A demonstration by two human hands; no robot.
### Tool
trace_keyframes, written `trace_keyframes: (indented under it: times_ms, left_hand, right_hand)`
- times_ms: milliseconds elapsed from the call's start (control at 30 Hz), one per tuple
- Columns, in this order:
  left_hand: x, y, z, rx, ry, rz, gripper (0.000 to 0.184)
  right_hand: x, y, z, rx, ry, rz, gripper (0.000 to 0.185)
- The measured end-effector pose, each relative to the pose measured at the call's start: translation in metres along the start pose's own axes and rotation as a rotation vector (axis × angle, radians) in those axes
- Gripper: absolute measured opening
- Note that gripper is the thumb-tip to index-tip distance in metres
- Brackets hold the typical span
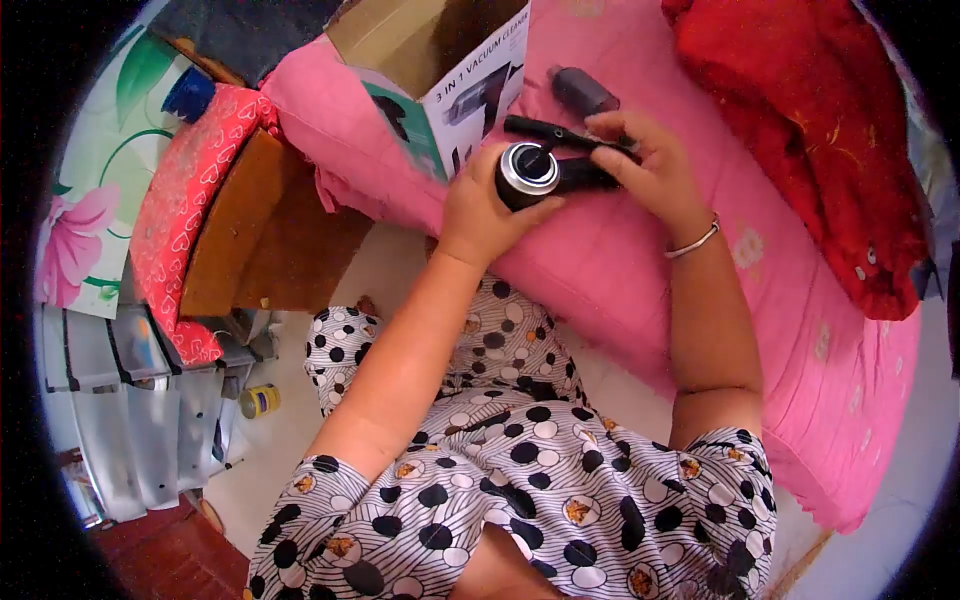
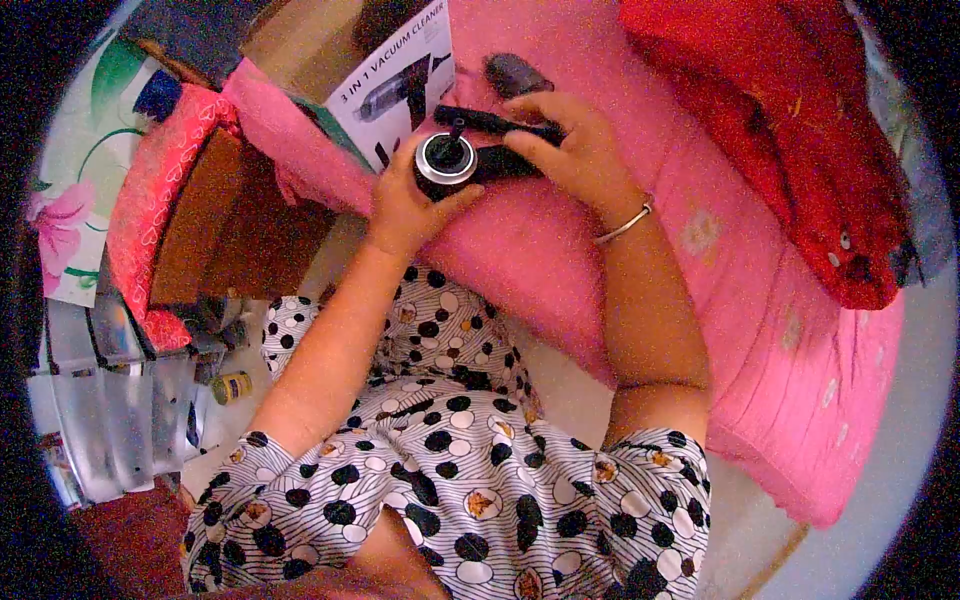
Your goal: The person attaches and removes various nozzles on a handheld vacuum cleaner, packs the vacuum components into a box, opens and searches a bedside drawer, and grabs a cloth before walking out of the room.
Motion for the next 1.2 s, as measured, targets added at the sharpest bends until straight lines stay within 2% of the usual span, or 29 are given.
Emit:
trace_keyframes:
  times_ms: [67,100,167,200,300,433,500,567,700,800,867,900,967,1000,1067,1200]
  left_hand:
    - [-0.005,0.000,0.000,-0.031,-0.044,-0.075,0.066]
    - [-0.011,0.000,0.000,-0.061,-0.100,-0.071,0.069]
    - [-0.016,-0.002,0.000,-0.087,-0.151,-0.064,0.071]
    - [-0.015,-0.005,0.000,-0.097,-0.155,-0.028,0.072]
    - [-0.011,-0.012,0.003,-0.141,-0.193,0.022,0.073]
    - [-0.020,-0.013,0.007,-0.266,-0.271,0.073,0.071]
    - [-0.026,-0.016,0.005,-0.272,-0.216,0.071,0.066]
    - [-0.026,-0.012,0.001,-0.314,-0.249,-0.127,0.060]
    - [-0.022,-0.015,0.000,-0.202,-0.206,-0.093,0.055]
    - [-0.003,-0.025,0.006,-0.088,-0.078,0.057,0.050]
    - [0.020,-0.030,0.012,-0.037,0.110,0.157,0.042]
    - [0.024,-0.032,0.017,-0.034,0.117,0.157,0.042]
    - [0.057,-0.036,0.022,0.037,0.449,0.284,0.030]
    - [0.064,-0.039,0.030,0.041,0.451,0.284,0.030]
    - [0.093,-0.051,0.046,0.119,0.633,0.286,0.022]
    - [0.101,-0.080,0.082,0.236,0.692,0.380,0.014]
  right_hand:
    - [-0.009,0.009,0.000,-0.217,-0.067,-0.409,0.043]
    - [-0.012,0.011,0.000,-0.215,-0.076,-0.410,0.043]
    - [-0.025,0.026,-0.005,-0.309,-0.230,-0.650,0.049]
    - [-0.018,0.032,-0.006,-0.365,-0.138,-0.663,0.051]
    - [-0.023,0.042,-0.013,-0.390,-0.150,-0.804,0.051]
    - [-0.029,0.039,-0.011,-0.377,-0.168,-0.647,0.049]
    - [-0.016,0.039,-0.008,-0.402,0.008,-0.475,0.043]
    - [-0.016,0.034,-0.008,-0.402,0.040,-0.455,0.042]
    - [-0.009,0.019,-0.012,-0.389,0.144,-0.345,0.039]
    - [-0.009,0.009,-0.015,-0.367,0.260,-0.195,0.039]
    - [-0.012,0.002,-0.017,-0.310,0.245,-0.129,0.039]
    - [-0.013,-0.004,-0.016,-0.256,0.234,-0.061,0.038]
    - [-0.002,-0.012,-0.017,-0.220,0.246,-0.026,0.039]
    - [0.002,-0.016,-0.017,-0.186,0.262,0.011,0.040]
    - [-0.002,-0.020,-0.014,-0.136,0.257,0.036,0.041]
    - [-0.008,-0.023,-0.006,0.013,0.270,0.131,0.040]
Point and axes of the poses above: each hand's wrist, its own z-axis towards the middle knuckle, its own y-axis out of the palm, x = y × z, the point moved 8 cm from there along z, towards the middle knuckle, and after that the axes turned 4 degrees about z, right-handed, at the moved point
